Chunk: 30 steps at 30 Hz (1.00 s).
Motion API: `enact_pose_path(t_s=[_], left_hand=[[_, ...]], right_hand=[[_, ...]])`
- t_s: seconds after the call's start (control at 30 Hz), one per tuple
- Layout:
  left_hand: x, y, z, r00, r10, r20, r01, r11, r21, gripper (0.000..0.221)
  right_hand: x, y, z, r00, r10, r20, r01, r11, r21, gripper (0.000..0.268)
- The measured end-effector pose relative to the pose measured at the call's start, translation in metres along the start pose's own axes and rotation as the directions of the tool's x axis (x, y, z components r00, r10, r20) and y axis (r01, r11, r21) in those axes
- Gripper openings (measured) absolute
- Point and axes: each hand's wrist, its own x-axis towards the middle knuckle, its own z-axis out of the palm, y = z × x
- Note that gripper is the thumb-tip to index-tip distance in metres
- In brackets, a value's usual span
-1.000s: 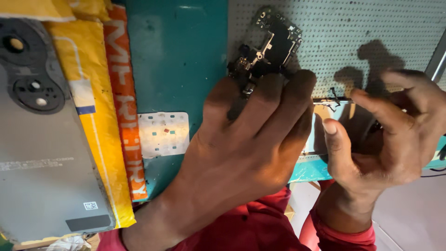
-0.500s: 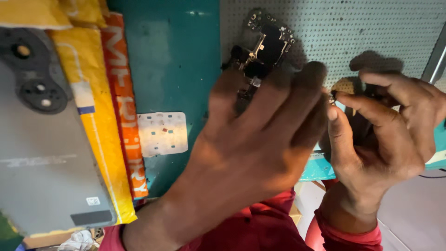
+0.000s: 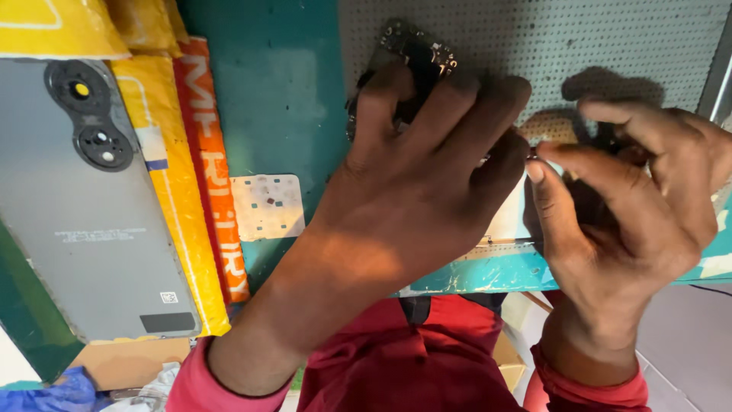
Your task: The person applies adhesive to a smartphone chassis and then carefully places and secures a small metal bracket onto the motherboard. The person then reattaches the motherboard to the chassis and inspects the assembly.
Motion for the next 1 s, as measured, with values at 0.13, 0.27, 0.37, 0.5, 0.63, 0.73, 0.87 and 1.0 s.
enact_pose_path(t_s=[0.13, 0.27, 0.37, 0.5, 0.63, 0.73, 0.87, 1.0], left_hand=[[-0.002, -0.003, 0.003, 0.999, 0.028, -0.02, -0.027, 1.0, 0.011, 0.02], [-0.003, -0.004, 0.006, 0.998, 0.046, -0.042, -0.045, 0.999, 0.017, 0.022], [-0.004, -0.004, 0.008, 0.997, 0.059, -0.047, -0.057, 0.998, 0.03, 0.022], [-0.002, -0.003, 0.013, 0.996, 0.058, -0.06, -0.055, 0.997, 0.048, 0.02], [-0.002, -0.001, 0.016, 0.997, 0.024, -0.073, -0.023, 0.999, 0.022, 0.019], [-0.001, 0.001, 0.018, 0.996, 0.013, -0.083, -0.012, 1.0, 0.01, 0.019], [0.002, 0.004, 0.018, 0.996, 0.0, -0.094, 0.0, 1.0, -0.004, 0.017], [0.007, 0.005, 0.016, 0.996, -0.006, -0.084, 0.004, 1.0, -0.027, 0.012]], right_hand=[[0.001, 0.002, -0.001, 0.997, -0.074, 0.003, 0.074, 0.995, -0.066, 0.013], [0.0, 0.004, 0.0, 0.998, -0.06, 0.023, 0.061, 0.997, -0.037, 0.015], [-0.002, 0.002, 0.0, 0.999, -0.029, 0.038, 0.029, 1.0, 0.003, 0.016], [0.0, 0.002, 0.0, 0.999, -0.039, 0.038, 0.039, 0.999, 0.009, 0.015], [0.002, 0.005, 0.001, 0.998, -0.04, 0.048, 0.039, 0.999, 0.014, 0.014], [0.002, 0.007, -0.001, 0.997, -0.042, 0.059, 0.041, 0.999, 0.013, 0.013], [0.001, 0.008, -0.001, 0.998, -0.03, 0.049, 0.029, 1.0, 0.011, 0.013], [0.0, 0.007, -0.003, 0.999, 0.001, 0.038, -0.001, 1.0, 0.003, 0.014]])
